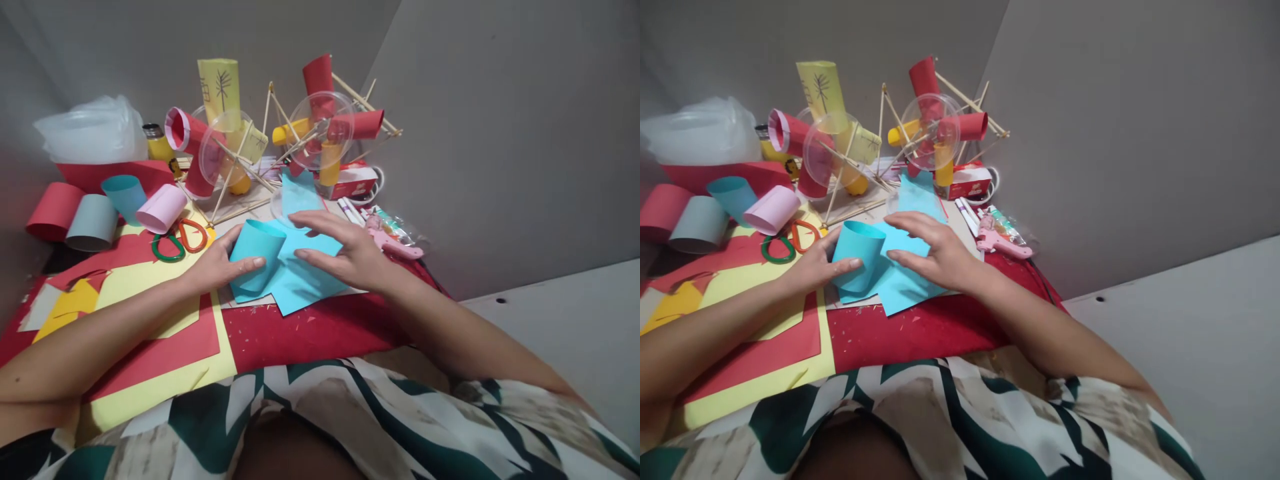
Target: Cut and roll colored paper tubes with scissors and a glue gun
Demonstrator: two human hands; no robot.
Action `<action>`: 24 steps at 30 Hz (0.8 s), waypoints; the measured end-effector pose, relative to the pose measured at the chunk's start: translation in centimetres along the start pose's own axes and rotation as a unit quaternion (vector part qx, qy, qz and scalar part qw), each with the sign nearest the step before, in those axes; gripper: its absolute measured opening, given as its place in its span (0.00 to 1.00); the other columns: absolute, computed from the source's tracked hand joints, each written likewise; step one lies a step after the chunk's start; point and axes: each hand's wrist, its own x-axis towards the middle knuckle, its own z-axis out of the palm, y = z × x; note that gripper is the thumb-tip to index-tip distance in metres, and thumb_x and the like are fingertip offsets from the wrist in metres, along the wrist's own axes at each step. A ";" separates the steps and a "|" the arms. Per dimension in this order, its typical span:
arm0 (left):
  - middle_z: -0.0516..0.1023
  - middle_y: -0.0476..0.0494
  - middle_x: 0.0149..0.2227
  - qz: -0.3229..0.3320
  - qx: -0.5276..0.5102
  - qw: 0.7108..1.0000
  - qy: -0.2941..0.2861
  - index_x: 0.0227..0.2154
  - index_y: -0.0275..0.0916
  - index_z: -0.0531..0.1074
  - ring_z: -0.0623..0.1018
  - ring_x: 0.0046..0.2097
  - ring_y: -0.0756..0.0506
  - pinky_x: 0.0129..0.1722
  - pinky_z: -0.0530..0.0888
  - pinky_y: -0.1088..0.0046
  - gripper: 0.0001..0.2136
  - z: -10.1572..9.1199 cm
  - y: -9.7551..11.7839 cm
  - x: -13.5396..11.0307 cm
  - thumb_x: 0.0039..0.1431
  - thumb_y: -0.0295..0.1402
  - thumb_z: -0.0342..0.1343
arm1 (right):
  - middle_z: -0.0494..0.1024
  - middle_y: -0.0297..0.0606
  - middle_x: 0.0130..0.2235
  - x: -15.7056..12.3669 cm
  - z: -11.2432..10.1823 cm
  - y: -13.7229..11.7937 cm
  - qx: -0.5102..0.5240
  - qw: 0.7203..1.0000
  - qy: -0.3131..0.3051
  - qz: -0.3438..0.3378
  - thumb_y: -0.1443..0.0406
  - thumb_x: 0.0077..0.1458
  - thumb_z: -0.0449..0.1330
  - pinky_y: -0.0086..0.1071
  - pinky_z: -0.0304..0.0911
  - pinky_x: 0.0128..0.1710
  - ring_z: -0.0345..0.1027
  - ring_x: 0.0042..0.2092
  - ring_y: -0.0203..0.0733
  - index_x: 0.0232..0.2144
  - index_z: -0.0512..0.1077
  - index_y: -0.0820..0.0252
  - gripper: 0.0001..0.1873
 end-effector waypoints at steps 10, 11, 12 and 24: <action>0.80 0.36 0.49 -0.071 -0.135 0.987 0.058 0.63 0.40 0.66 0.82 0.41 0.41 0.40 0.80 0.63 0.36 -1.6 1.2 0.5 0.62 0.61 0.54 | 0.79 0.31 0.30 1.3 3.6 5.5 0.432 0.860 0.074 0.260 0.52 0.50 0.74 0.33 0.74 0.34 0.72 0.31 0.37 0.31 0.77 0.55 0.16; 0.79 0.35 0.50 -0.059 -0.142 0.985 0.073 0.63 0.40 0.65 0.82 0.41 0.42 0.41 0.80 0.62 0.35 -1.8 1.2 0.7 0.63 0.60 0.53 | 0.80 0.32 0.32 1.3 3.6 6.2 0.454 0.846 0.079 0.270 0.52 0.51 0.73 0.32 0.75 0.32 0.72 0.32 0.37 0.32 0.75 0.54 0.16; 0.78 0.33 0.54 -0.034 -0.126 0.988 0.086 0.63 0.40 0.65 0.82 0.44 0.41 0.43 0.80 0.61 0.34 -1.9 1.1 0.7 0.63 0.59 0.54 | 0.81 0.33 0.33 1.3 3.5 6.8 0.474 0.831 0.079 0.281 0.52 0.52 0.72 0.32 0.75 0.32 0.72 0.32 0.38 0.34 0.74 0.54 0.16; 0.52 0.35 0.75 0.150 0.155 0.973 0.081 0.74 0.52 0.46 0.60 0.72 0.24 0.66 0.67 0.44 0.56 -0.3 2.1 -0.8 0.46 0.58 0.70 | 0.82 0.37 0.39 -0.6 6.7 4.1 0.601 0.695 -0.078 0.386 0.57 0.60 0.67 0.31 0.78 0.35 0.76 0.37 0.38 0.43 0.75 0.56 0.13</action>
